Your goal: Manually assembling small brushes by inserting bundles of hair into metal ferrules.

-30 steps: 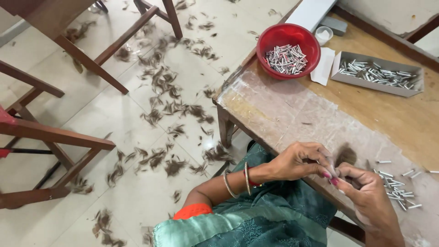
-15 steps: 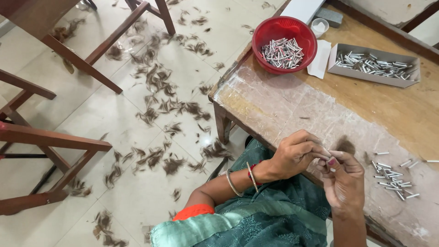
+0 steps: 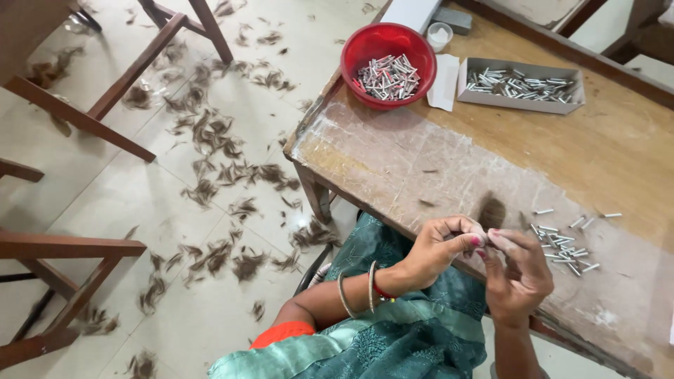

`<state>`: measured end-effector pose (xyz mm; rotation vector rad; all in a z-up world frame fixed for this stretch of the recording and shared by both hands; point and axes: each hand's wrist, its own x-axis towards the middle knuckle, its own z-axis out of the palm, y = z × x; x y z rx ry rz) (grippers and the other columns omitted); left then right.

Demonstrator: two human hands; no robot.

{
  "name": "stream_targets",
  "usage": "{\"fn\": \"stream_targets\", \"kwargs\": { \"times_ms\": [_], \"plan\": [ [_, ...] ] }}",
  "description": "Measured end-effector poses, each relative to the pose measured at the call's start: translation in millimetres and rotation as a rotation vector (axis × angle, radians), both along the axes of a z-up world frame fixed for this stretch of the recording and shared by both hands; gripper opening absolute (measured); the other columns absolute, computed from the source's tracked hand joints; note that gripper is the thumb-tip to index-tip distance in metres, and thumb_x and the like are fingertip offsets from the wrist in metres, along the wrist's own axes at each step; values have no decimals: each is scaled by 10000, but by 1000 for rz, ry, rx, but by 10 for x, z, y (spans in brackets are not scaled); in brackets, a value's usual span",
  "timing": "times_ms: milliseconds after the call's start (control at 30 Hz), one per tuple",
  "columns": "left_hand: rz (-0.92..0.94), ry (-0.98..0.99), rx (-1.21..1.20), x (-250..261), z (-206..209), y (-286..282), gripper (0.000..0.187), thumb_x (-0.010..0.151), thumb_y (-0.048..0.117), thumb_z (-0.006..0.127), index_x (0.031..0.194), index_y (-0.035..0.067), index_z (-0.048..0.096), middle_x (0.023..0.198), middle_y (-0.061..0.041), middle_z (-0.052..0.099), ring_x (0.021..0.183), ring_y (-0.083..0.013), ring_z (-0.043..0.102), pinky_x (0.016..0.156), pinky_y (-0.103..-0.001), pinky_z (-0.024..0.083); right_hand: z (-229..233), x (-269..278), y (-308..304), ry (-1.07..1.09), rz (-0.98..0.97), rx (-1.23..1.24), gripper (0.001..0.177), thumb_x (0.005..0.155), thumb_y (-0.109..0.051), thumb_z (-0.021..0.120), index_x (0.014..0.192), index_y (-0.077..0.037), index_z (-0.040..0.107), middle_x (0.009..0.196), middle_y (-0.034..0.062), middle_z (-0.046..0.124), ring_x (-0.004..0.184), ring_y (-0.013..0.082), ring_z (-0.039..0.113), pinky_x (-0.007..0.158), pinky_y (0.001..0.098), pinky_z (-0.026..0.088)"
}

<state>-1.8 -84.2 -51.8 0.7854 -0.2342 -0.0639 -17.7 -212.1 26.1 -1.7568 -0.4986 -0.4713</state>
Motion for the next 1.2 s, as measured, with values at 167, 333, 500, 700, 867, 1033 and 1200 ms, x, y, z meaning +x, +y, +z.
{"fn": "stream_targets", "kwargs": {
  "times_ms": [167, 333, 500, 700, 867, 1033, 1200],
  "plan": [
    [-198, 207, -201, -74, 126, -45, 96, 1051, 135, 677, 1032, 42, 694, 991, -22, 716, 877, -80, 636, 800, -229, 510, -223, 47, -195, -103, -115, -84, 157, 954, 7, 777, 1101, -37, 744, 1122, 113, 695, 952, 171, 685, 763, 241, 576],
    [-338, 344, -257, -69, -62, -186, 97, 1050, 123, 668, 1041, 37, 711, 969, -25, 711, 853, -93, 638, 789, -246, 513, -271, 50, -320, -252, -138, -123, 108, 921, 14, 782, 1005, -47, 755, 1117, 119, 678, 935, 201, 687, 772, 265, 557],
    [-395, 459, -349, -121, -21, -325, 88, 1028, 56, 628, 1040, 25, 709, 972, -57, 725, 856, -141, 669, 760, -275, 515, -289, 108, -371, -426, -196, -130, 106, 893, 77, 765, 933, -21, 756, 959, 83, 692, 862, 223, 678, 738, 293, 554],
    [-109, 2, 313, 39, 227, -127, 125, 1011, 84, 712, 1108, 12, 746, 1106, -108, 718, 958, -176, 674, 826, -300, 574, -338, 106, -431, -291, -293, 8, 84, 904, 82, 690, 848, 20, 700, 901, 108, 685, 749, 189, 629, 688, 255, 487],
    [395, -368, 1171, 716, 846, 690, 141, 934, 112, 715, 1050, 51, 769, 1072, -135, 749, 835, -238, 752, 717, -329, 609, -522, 67, -683, -107, -299, 342, 67, 927, 75, 703, 889, 37, 663, 956, 105, 671, 795, 152, 613, 674, 228, 519],
    [665, -551, 1489, 1387, 1137, 1173, 96, 921, 60, 696, 985, 41, 765, 955, -164, 749, 829, -347, 733, 715, -434, 587, -739, 65, -787, 0, -207, 409, 56, 982, 65, 705, 968, 58, 651, 1028, 116, 668, 796, 121, 602, 734, 227, 516],
    [537, -241, 2040, 2316, 1333, 1857, 125, 911, 23, 659, 932, 62, 776, 919, -194, 729, 857, -342, 724, 731, -450, 588, -805, 23, -826, 14, -202, 380, 59, 996, 60, 693, 954, 73, 654, 1017, 120, 666, 854, 118, 621, 754, 228, 529]
  ]
}}
